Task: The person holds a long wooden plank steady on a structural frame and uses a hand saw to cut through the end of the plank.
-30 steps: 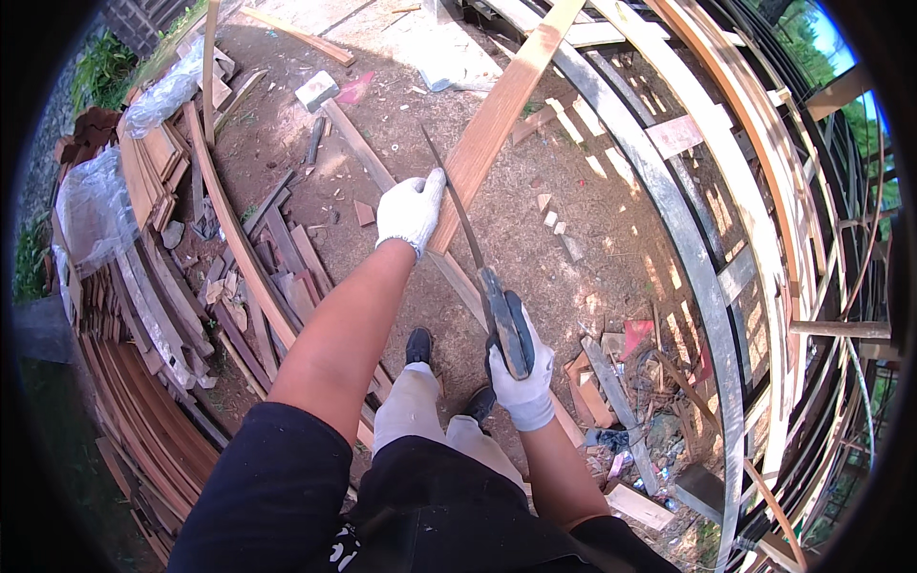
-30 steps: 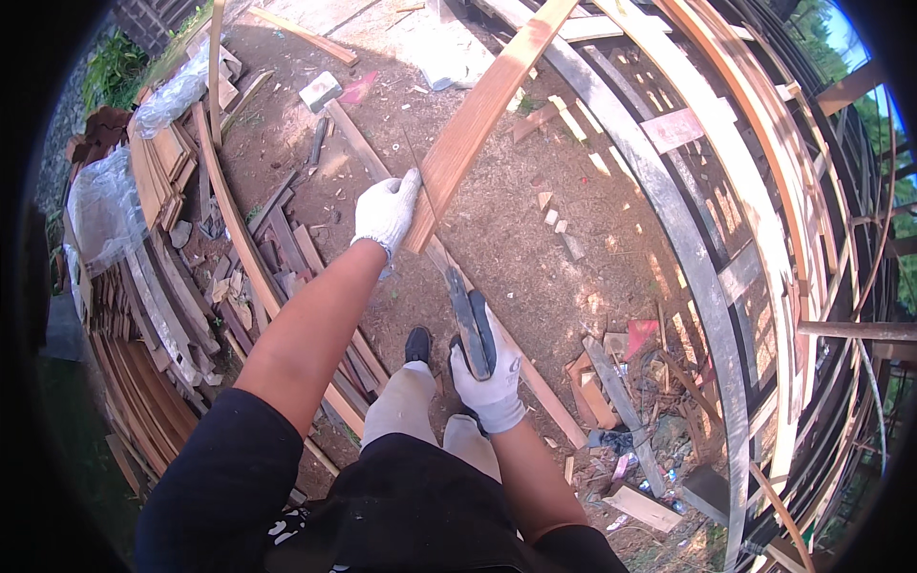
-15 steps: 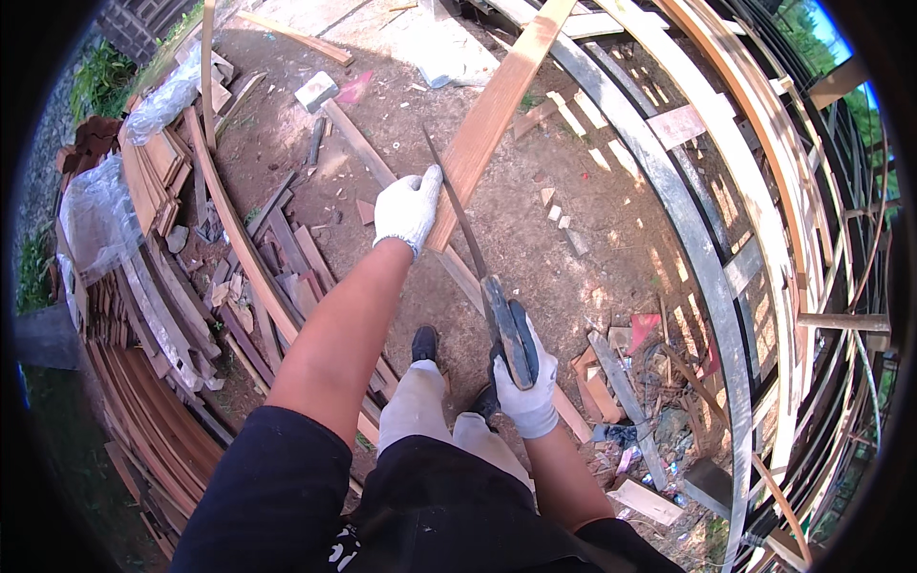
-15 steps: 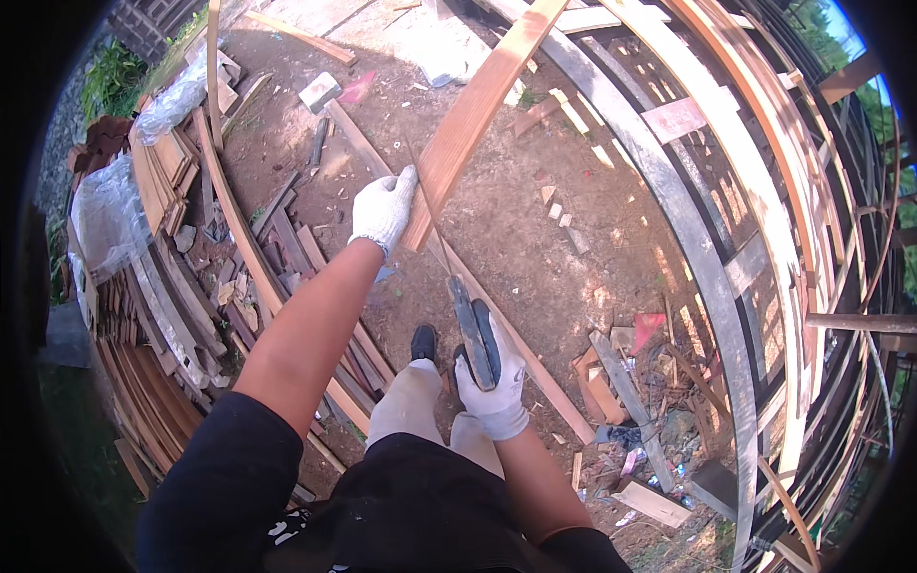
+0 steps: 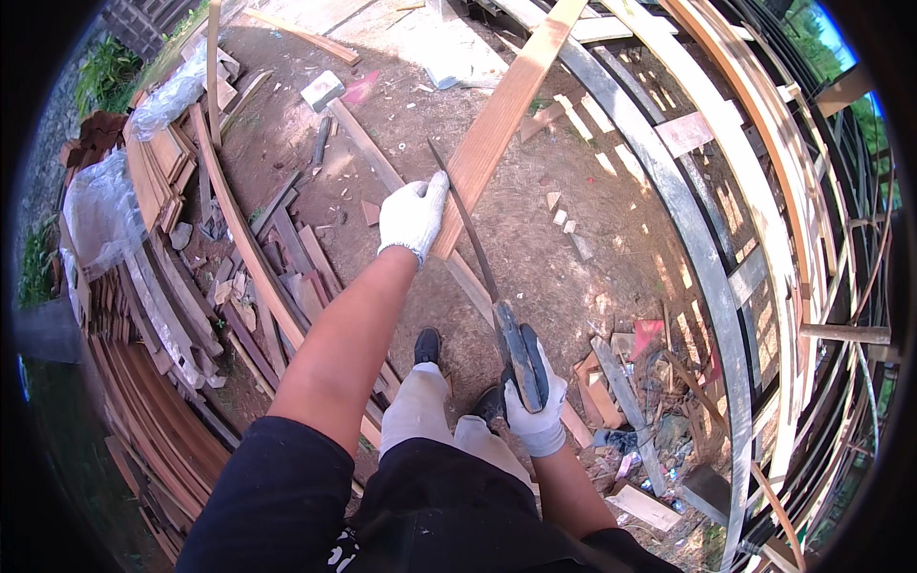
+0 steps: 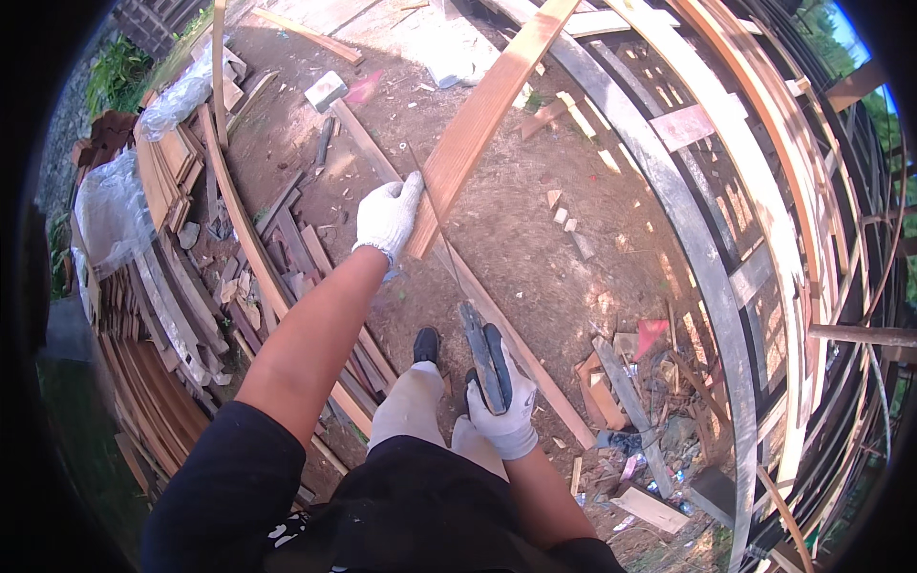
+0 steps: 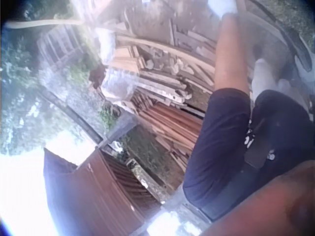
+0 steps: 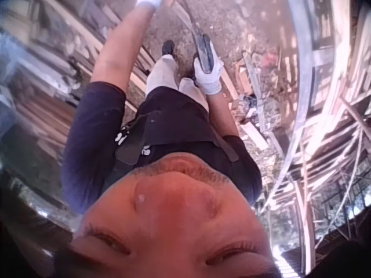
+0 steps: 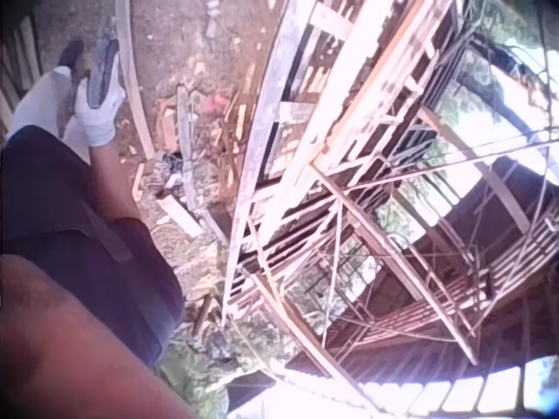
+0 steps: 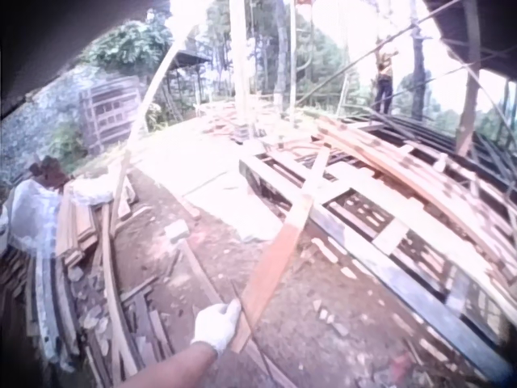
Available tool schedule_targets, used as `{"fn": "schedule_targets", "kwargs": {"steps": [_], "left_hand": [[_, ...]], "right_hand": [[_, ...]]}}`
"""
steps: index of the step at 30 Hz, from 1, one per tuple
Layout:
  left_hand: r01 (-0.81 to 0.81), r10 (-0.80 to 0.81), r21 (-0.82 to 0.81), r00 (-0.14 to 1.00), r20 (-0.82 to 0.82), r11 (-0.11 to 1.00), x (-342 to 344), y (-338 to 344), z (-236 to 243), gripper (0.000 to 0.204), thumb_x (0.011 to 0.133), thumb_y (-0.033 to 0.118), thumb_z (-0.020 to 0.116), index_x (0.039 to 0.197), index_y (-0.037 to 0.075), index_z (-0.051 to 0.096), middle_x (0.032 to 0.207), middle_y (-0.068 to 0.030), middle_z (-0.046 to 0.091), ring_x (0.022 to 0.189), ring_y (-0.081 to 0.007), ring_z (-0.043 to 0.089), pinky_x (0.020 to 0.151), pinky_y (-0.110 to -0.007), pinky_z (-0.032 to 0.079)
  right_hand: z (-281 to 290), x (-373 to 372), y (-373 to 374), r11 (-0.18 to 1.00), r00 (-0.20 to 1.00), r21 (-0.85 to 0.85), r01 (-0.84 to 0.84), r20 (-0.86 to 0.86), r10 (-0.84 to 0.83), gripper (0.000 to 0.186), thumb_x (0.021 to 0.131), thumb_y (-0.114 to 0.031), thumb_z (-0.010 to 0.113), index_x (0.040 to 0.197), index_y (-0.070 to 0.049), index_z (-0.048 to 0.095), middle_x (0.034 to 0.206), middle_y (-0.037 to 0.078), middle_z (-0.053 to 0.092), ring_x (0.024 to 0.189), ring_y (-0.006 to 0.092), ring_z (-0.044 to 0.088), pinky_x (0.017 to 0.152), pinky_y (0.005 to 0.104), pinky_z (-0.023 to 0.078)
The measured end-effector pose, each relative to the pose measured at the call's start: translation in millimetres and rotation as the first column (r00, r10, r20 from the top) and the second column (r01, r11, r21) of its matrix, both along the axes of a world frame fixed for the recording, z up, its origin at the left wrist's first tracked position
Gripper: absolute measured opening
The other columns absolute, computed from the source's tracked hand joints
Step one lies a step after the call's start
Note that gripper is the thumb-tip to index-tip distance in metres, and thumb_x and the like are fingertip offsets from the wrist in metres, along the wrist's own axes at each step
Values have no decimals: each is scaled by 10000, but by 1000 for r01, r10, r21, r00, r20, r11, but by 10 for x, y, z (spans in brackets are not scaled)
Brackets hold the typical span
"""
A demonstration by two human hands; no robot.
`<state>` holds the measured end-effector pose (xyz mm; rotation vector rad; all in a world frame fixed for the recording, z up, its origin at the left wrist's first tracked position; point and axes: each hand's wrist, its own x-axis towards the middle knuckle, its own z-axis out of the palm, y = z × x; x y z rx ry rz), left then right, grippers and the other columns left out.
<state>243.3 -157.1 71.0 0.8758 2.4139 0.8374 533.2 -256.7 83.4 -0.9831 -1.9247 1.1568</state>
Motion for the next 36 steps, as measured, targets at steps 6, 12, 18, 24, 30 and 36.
{"fn": "schedule_targets", "kwargs": {"steps": [6,12,18,24,30,36], "left_hand": [[34,-34,36,999,2,999,44,103,-53,623,1001,562,487,996,1,758,989,-234,729,990,-394,688,905,-437,507],[-12,12,59,1000,1,998,-32,1,-97,595,994,531,543,1040,-27,748,973,-221,743,914,-331,717,865,-385,516],[25,-24,38,999,-25,999,45,111,-79,596,991,540,541,1035,-16,750,967,-210,745,918,-335,714,873,-389,515],[-1,0,35,999,32,999,38,48,-38,593,988,536,553,1057,-20,747,979,-204,750,931,-329,716,876,-385,515],[12,-12,4,1000,-2,1000,31,64,-12,594,985,537,555,1073,-19,745,1001,-215,747,954,-337,717,884,-389,516],[21,-20,-12,1000,23,1000,26,58,-12,595,986,539,556,1076,-17,747,1005,-212,749,954,-331,719,888,-385,516]], "right_hand": [[62,-602,630,985,996,-173,8,-87,-23,659,821,-8,603,1460,76,469,1340,259,639,1232,289,657,1033,356,498],[44,10,-42,998,1000,-63,-13,-27,12,671,800,-20,618,1448,89,479,1328,261,645,1238,287,652,1036,357,498],[-27,-475,481,994,996,-111,23,-84,-32,644,821,-47,654,1429,90,494,1257,272,673,1132,304,706,948,366,544],[-25,-207,232,997,998,-71,-2,-67,-3,671,812,-40,631,1453,82,474,1291,270,661,1196,313,676,1020,367,506],[-147,-302,308,999,994,-35,12,-112,-16,677,770,-24,684,1416,75,508,1283,284,649,1171,389,670,986,410,537],[-1,-437,428,985,995,-172,9,-96,-26,643,825,-30,664,1442,49,503,1266,263,671,1155,324,697,964,357,540]]}}
